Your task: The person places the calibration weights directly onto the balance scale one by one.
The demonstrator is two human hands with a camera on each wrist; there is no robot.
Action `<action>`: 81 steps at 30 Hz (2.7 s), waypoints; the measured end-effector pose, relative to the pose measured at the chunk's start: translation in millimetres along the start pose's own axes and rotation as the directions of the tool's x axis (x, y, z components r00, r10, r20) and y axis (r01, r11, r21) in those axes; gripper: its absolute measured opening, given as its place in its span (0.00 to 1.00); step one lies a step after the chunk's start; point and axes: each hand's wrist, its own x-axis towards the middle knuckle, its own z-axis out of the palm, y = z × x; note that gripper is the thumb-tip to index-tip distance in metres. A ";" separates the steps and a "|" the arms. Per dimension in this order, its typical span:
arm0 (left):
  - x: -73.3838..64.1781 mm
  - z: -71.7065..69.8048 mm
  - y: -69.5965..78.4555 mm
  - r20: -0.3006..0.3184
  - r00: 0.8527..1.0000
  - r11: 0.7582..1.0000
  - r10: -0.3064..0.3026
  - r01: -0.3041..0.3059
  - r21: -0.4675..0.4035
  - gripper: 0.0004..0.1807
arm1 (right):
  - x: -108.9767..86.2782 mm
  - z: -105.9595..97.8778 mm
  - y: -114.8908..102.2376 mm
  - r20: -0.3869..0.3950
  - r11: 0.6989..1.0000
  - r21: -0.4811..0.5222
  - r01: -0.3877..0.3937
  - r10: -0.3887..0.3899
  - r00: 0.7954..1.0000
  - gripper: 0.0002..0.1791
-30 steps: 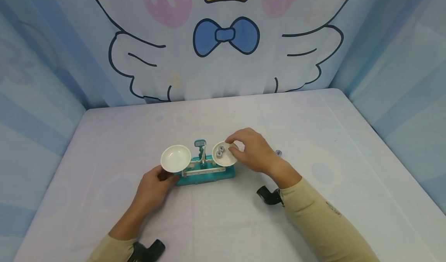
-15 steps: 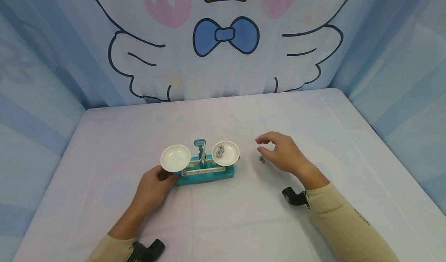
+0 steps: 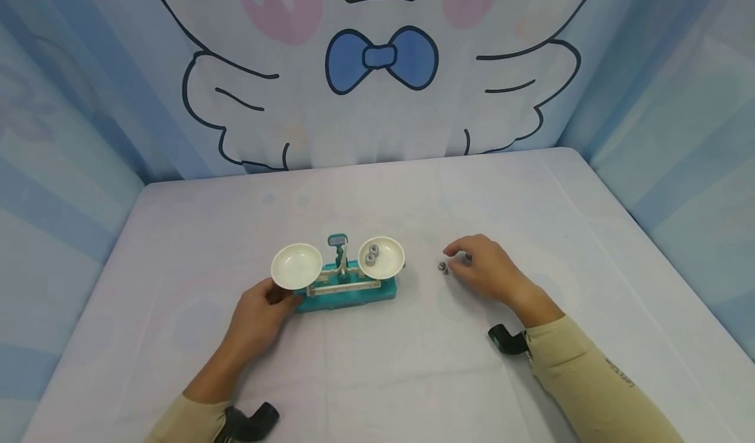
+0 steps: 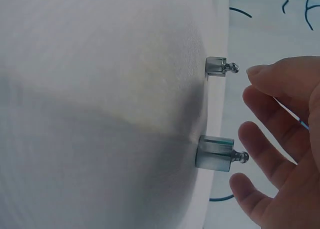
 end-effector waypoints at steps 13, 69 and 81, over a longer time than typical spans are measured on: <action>-0.3 -0.2 0.3 -0.003 1.000 1.000 -0.002 0.002 0.008 0.25 | 2.5 3.3 -0.9 0.019 0.995 -0.072 0.069 -0.068 0.998 0.06; 0.3 0.6 -2.2 -0.001 1.000 1.000 -0.002 0.002 -0.006 0.25 | 2.9 5.7 -4.9 0.027 0.977 -0.201 0.068 -0.064 0.998 0.04; 0.0 0.5 -0.6 -0.001 1.000 1.000 -0.011 0.011 -0.007 0.25 | 3.3 -1.0 -3.9 -0.020 0.999 -0.010 0.052 -0.052 0.998 0.08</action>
